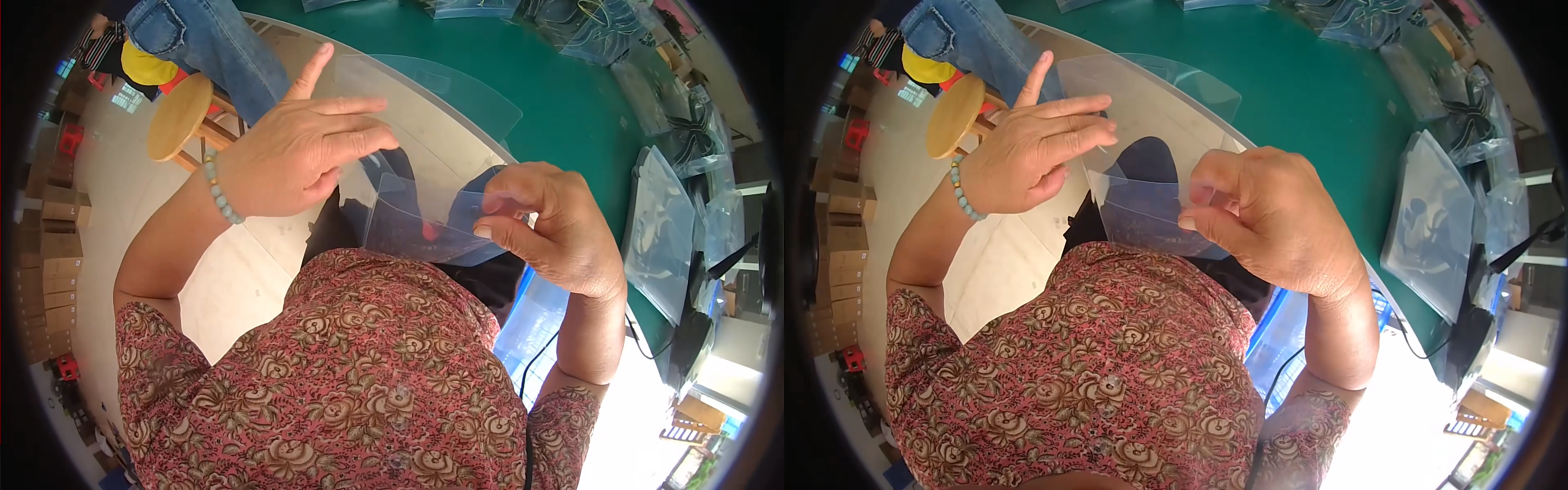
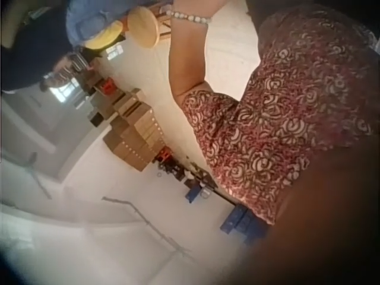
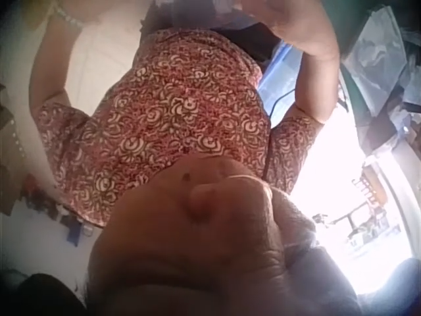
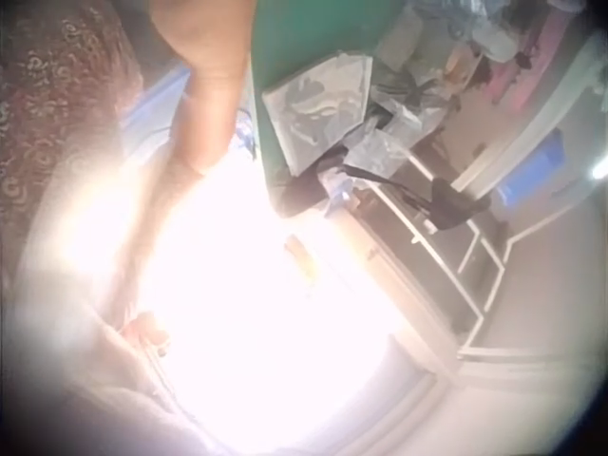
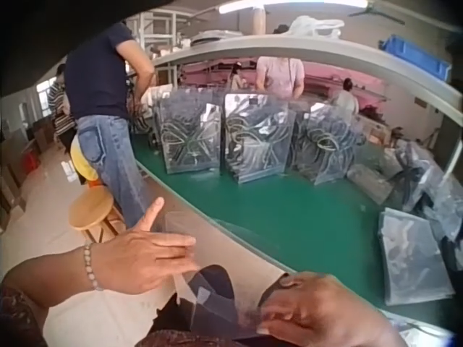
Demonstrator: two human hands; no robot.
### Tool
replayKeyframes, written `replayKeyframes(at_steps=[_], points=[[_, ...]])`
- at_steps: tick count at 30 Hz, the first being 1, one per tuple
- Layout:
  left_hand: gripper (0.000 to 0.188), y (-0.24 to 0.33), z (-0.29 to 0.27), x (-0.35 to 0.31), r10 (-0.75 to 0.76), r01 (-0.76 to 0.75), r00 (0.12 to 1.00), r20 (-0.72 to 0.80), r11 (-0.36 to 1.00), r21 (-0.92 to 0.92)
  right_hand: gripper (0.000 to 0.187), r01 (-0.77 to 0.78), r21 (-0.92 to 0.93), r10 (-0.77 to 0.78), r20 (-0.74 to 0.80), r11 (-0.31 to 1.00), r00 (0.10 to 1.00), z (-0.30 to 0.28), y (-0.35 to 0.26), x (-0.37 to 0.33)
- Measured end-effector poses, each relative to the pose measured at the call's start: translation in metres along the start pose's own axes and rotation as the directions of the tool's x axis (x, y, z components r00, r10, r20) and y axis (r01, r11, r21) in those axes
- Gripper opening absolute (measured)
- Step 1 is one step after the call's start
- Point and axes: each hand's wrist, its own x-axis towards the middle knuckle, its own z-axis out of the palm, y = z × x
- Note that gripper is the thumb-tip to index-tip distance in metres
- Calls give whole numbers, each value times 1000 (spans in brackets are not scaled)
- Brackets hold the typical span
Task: Folding and organizing plastic packaging sheets at a factory workstation.
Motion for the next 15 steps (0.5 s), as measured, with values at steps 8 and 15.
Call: replayKeyframes(at_steps=[8, 15], points=[[62, 23, 33, 3, -384, 172, 916, -116, 638, -750, 28, -124, 301, 203, -248, 945, 947, -17, 15, -7], [63, 25, 67, 1, -399, -32, 874, -279, 526, -850, 36, -73, 135, 130, -476, 988, 870, 14, 48, -25]])
